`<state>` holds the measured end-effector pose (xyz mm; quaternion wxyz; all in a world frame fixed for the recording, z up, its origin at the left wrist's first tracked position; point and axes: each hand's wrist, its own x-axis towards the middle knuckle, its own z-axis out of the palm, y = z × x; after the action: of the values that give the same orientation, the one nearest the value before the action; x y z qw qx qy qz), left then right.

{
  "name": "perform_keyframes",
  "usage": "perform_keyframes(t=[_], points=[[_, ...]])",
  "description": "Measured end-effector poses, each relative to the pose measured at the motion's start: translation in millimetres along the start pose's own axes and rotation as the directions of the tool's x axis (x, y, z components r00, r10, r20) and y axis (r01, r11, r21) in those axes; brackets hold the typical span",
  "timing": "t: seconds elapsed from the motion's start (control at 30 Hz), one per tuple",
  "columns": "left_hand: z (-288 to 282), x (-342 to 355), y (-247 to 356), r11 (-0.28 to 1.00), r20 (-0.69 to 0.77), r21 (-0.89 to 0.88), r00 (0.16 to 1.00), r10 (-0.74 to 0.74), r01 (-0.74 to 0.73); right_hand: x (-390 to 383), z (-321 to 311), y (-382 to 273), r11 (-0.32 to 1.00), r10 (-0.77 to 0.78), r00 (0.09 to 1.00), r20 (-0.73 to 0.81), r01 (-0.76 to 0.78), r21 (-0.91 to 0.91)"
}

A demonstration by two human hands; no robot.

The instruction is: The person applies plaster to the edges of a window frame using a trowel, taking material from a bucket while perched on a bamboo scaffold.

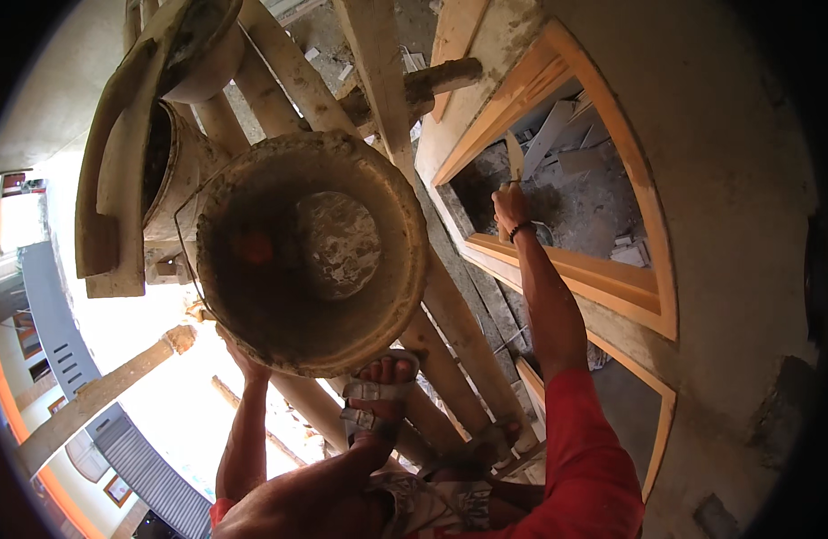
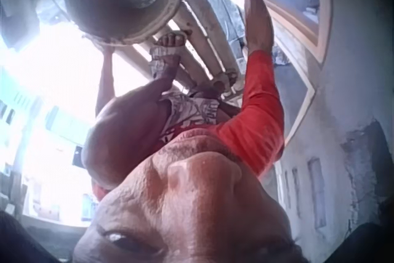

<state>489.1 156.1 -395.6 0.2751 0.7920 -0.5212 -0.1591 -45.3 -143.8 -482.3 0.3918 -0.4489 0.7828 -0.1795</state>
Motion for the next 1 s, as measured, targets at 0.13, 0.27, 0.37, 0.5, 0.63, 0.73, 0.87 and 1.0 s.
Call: perform_keyframes(t=[0.13,0.27,0.37,0.5,0.63,0.73,0.87,1.0], points=[[-12.5,-1.8,-13.0,0.978,-0.023,0.135,0.986,0.164,-0.159,-30.8,-0.7,-15.2,0.972,-0.211,0.956,-0.203,0.227,0.061],[-11.4,-4.0,-13.7,0.986,-0.017,0.111,0.992,0.126,-0.124,-64.1,-30.4,-64.3,0.913,-0.179,0.966,-0.186,0.234,0.334],[-12.0,3.0,4.9,0.998,-0.005,-0.011,0.998,0.061,-0.061,-71.9,-38.4,-70.8,0.907,-0.201,0.964,-0.172,0.249,0.339],[-9.5,18.5,58.9,0.995,-0.057,-0.077,0.997,0.051,-0.056,-57.4,-42.5,-28.8,0.944,-0.296,0.939,-0.177,0.315,0.093],[-20.5,13.7,57.9,0.999,-0.061,0.027,0.997,0.039,-0.037,-83.3,-63.2,-78.9,0.933,-0.191,0.967,-0.166,0.232,0.276],[-14.7,17.8,59.3,0.998,-0.058,0.033,0.997,0.058,-0.056,-81.6,-68.4,-85.6,0.881,-0.203,0.967,-0.156,0.25,0.402],[-15.7,15.2,59.0,0.994,-0.031,0.083,0.997,0.073,-0.07,-79.9,-61.8,-96.9,0.87,-0.261,0.936,-0.237,0.335,0.362],[-15.5,10.5,38.1,0.993,-0.069,-0.109,0.997,0.034,-0.041,-72.6,-54.0,-87.8,0.933,-0.238,0.96,-0.149,0.269,0.239]])
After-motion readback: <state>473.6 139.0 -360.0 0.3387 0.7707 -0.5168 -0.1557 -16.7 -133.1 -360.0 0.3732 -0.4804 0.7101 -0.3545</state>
